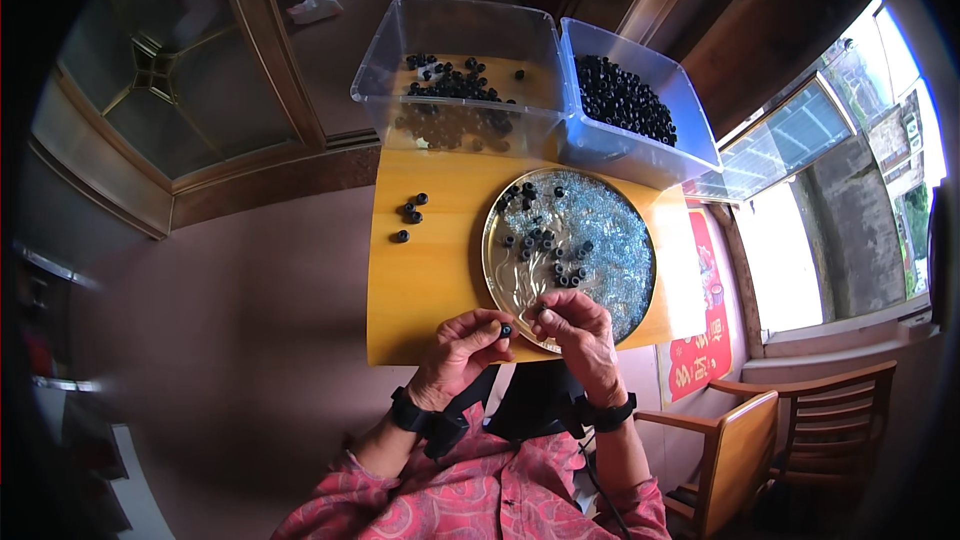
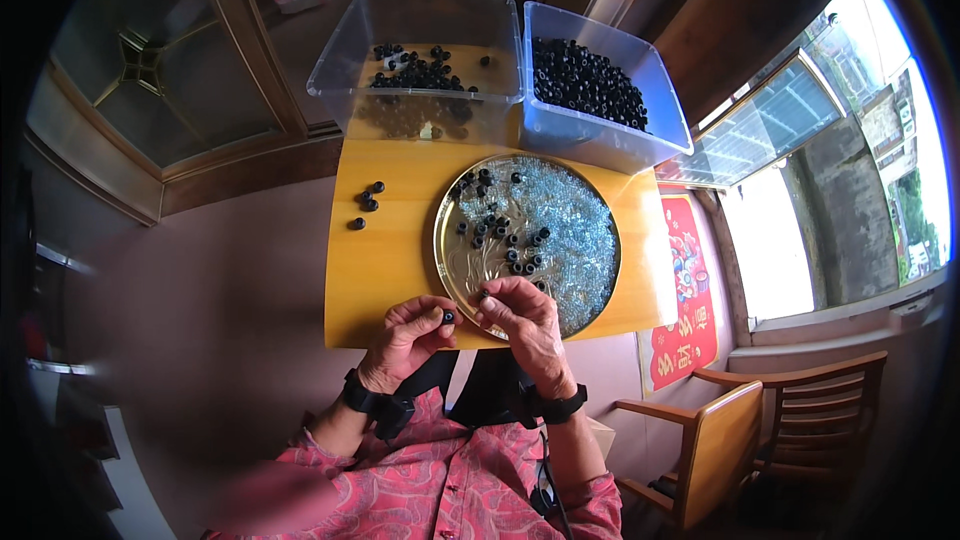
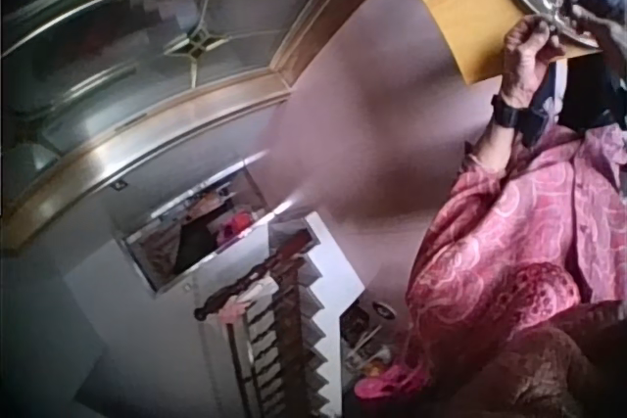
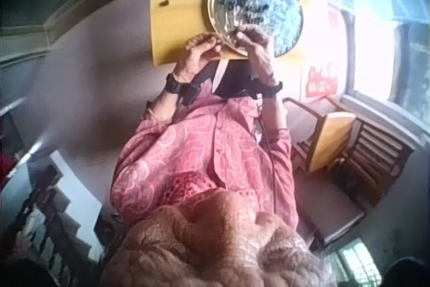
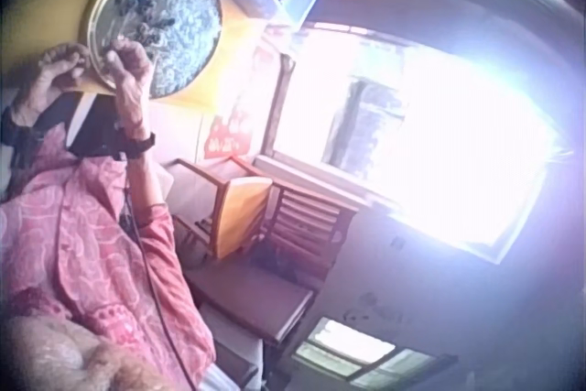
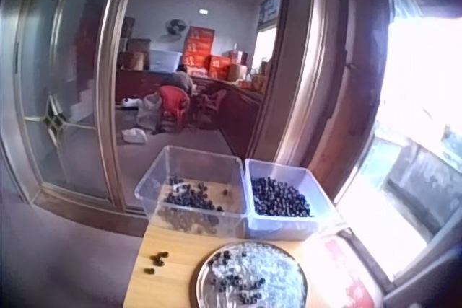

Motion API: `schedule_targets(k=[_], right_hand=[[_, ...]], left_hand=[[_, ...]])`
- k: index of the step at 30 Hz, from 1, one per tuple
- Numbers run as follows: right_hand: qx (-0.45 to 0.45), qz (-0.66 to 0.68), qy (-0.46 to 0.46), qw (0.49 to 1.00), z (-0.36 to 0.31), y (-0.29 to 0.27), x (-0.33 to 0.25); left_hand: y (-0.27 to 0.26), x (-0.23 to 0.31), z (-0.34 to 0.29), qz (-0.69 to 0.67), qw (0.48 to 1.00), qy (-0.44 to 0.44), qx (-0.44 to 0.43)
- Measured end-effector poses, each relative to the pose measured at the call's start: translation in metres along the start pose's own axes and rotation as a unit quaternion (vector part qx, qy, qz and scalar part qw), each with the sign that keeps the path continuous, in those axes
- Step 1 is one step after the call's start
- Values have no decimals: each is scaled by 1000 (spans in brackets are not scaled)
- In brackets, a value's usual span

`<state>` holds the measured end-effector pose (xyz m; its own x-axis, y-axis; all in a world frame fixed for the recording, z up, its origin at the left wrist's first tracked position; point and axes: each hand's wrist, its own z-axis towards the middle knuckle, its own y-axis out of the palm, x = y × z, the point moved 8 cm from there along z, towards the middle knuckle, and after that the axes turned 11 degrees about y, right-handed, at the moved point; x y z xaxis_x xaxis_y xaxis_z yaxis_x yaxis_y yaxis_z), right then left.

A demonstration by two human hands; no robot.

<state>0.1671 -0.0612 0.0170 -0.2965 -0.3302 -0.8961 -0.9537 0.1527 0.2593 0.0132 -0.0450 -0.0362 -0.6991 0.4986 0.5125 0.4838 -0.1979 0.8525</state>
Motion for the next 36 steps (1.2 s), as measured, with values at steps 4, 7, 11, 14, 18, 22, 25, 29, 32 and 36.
schedule_targets(k=[4,7,11,14,18,22,25,29,32,36], right_hand=[[28,40,40,998,-12,2,14],[46,-15,8,999,-20,3,13],[55,-70,-66,994,-30,8,10],[107,-134,-74,982,-35,8,11],[142,-167,-95,971,-40,4,13],[156,-244,-152,945,-46,11,-4],[168,-280,-177,928,-49,17,-11],[167,-278,-173,930,-48,19,-12],[158,-242,-135,948,-44,13,-2],[120,-102,-82,984,-39,12,10]], left_hand=[[9,1,-2,-17,1000,15,-14],[13,1,-2,-19,999,19,-17],[19,1,-3,-6,1000,22,-15],[18,-3,-4,8,1000,18,-14],[19,-6,-5,16,1000,9,-25],[20,-7,-6,40,999,0,-16],[20,-9,-7,44,999,-7,-10],[20,-12,-7,35,999,-17,-3],[17,-13,-7,20,999,-24,-5],[18,-11,-7,0,1000,-27,-3]])
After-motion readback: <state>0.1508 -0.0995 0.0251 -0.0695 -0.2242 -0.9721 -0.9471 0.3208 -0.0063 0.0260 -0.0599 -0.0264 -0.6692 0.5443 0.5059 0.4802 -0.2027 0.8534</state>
